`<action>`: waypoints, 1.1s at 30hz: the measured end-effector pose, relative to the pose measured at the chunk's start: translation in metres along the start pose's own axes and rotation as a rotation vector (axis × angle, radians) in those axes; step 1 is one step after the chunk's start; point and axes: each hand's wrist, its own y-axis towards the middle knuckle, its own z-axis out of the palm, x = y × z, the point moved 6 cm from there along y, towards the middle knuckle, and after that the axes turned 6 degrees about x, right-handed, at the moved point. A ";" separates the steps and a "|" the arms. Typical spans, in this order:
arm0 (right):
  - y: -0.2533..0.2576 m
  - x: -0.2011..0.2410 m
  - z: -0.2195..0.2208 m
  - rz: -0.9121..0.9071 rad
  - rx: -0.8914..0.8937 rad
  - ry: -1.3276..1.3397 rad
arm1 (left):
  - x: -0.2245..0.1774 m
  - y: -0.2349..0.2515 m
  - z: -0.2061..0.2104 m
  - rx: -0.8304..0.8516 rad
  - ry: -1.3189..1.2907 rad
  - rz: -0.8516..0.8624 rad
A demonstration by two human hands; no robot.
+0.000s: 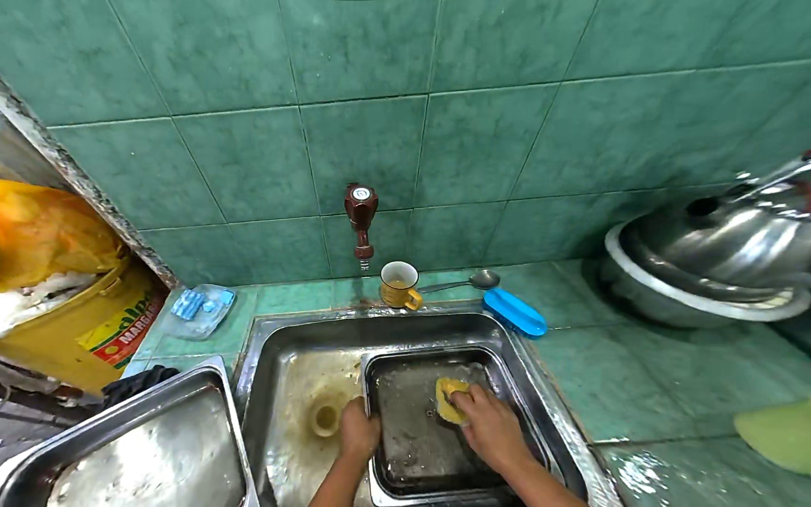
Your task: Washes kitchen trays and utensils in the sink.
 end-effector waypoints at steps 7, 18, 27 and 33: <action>-0.013 -0.025 -0.066 0.115 -0.252 0.436 | -0.105 -0.071 -0.089 -0.210 -0.014 0.408; -0.026 -0.009 -0.077 -0.009 -0.460 0.146 | -0.050 -0.046 -0.059 -0.128 -0.312 0.292; 0.000 -0.022 0.021 0.021 0.116 0.004 | 0.012 0.002 -0.031 0.072 0.056 0.183; 0.009 -0.031 0.024 0.064 0.139 0.021 | 0.054 0.019 -0.057 -0.062 0.426 -0.118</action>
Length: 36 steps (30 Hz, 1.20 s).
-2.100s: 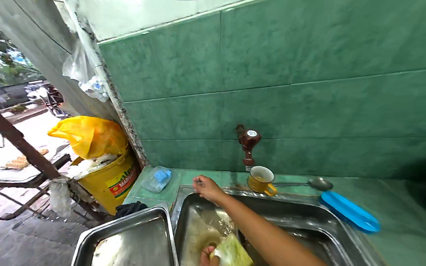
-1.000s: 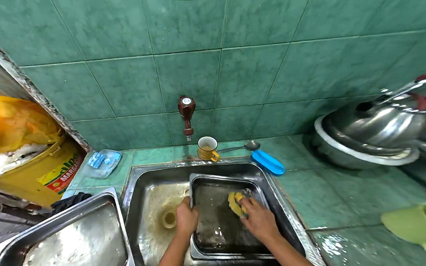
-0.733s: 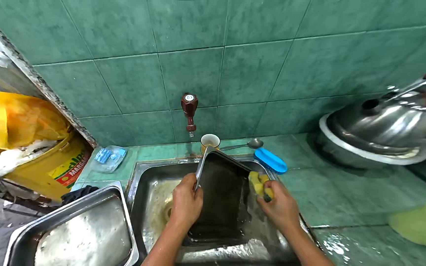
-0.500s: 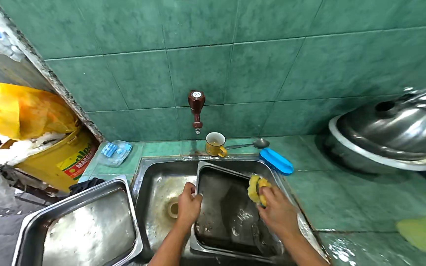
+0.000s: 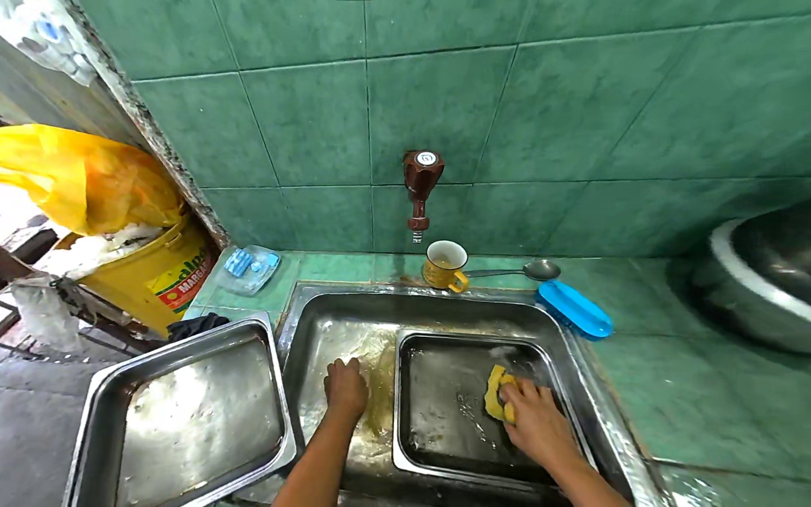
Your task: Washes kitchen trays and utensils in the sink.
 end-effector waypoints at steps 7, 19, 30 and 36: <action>-0.002 0.001 0.001 0.019 0.005 0.031 | 0.004 0.015 -0.017 0.141 -0.107 -0.023; -0.001 -0.002 -0.011 0.038 -0.293 0.086 | -0.019 -0.008 -0.004 -0.212 -0.723 0.111; 0.064 0.016 -0.006 -0.002 -0.469 0.367 | -0.085 0.001 0.049 -0.035 -0.467 0.212; 0.094 0.136 0.021 -0.182 -0.208 0.379 | -0.083 0.011 0.052 -0.041 -0.497 0.224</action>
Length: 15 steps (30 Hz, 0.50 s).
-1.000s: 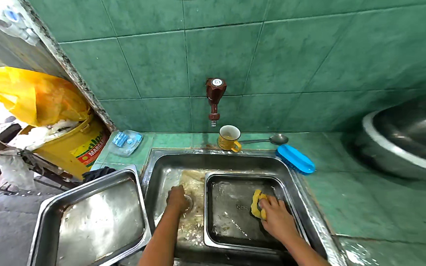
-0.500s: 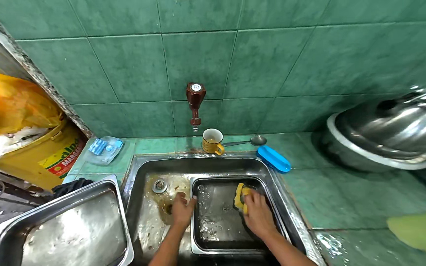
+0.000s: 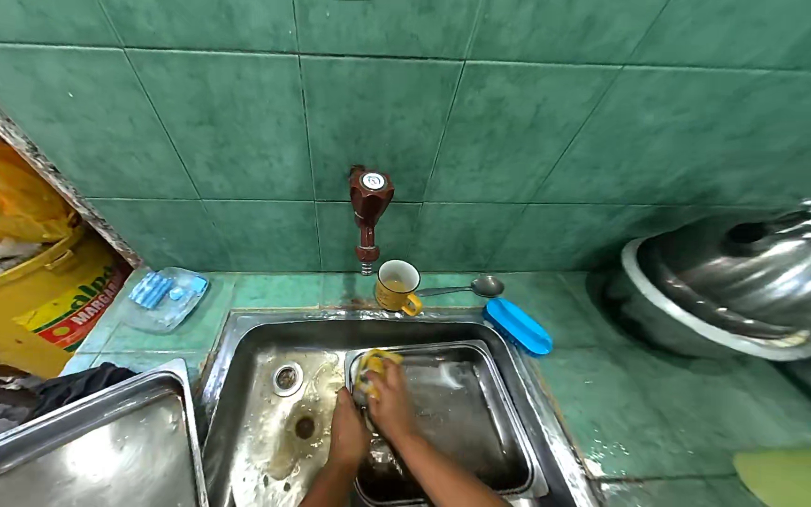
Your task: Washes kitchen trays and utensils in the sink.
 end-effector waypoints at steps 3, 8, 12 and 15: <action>0.012 0.019 0.002 -0.055 0.134 -0.226 | 0.001 -0.002 -0.003 0.023 0.019 0.000; 0.020 -0.027 -0.057 0.033 0.195 -0.497 | 0.003 0.001 -0.005 -0.022 -0.021 0.008; 0.016 -0.089 -0.102 0.035 0.253 -0.692 | -0.001 0.004 -0.008 -0.026 0.001 -0.002; -0.008 -0.102 -0.118 -0.006 0.511 -0.776 | -0.004 0.002 -0.011 -0.038 0.020 -0.034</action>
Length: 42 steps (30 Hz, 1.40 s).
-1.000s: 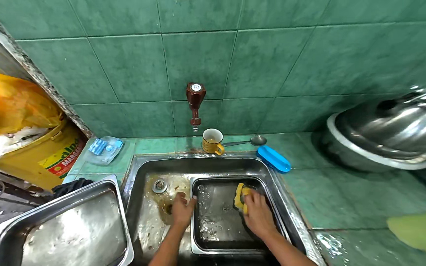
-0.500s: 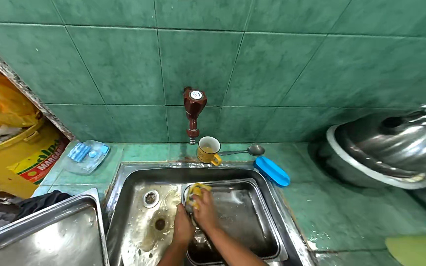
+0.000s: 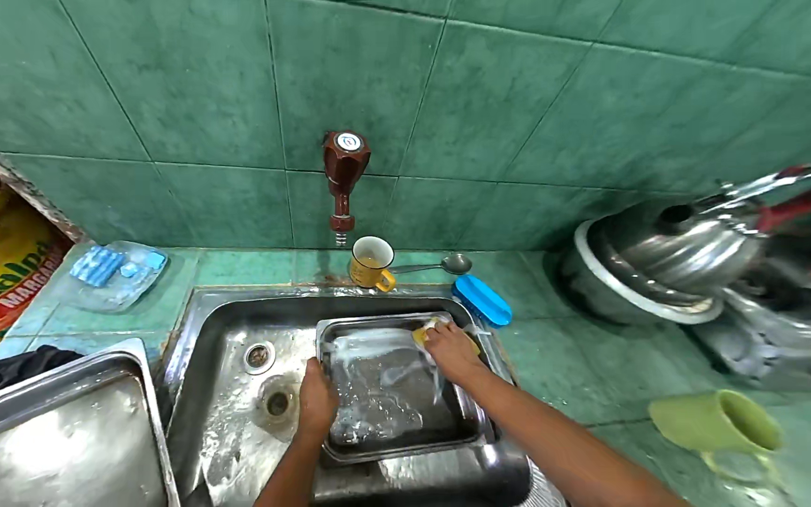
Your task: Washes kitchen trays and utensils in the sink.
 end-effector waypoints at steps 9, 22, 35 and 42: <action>-0.089 0.043 0.062 -0.201 0.132 0.517 | 0.004 0.000 -0.004 -0.067 -0.092 0.070; 0.024 0.178 0.005 -0.183 -0.461 1.210 | 0.024 0.007 -0.001 -0.074 -0.620 0.156; 0.013 0.180 -0.001 -0.455 -0.119 0.834 | 0.029 0.010 0.002 -0.075 -0.645 0.192; -0.042 0.191 0.039 -0.667 0.184 0.609 | 0.024 0.007 0.008 -0.085 -0.438 0.206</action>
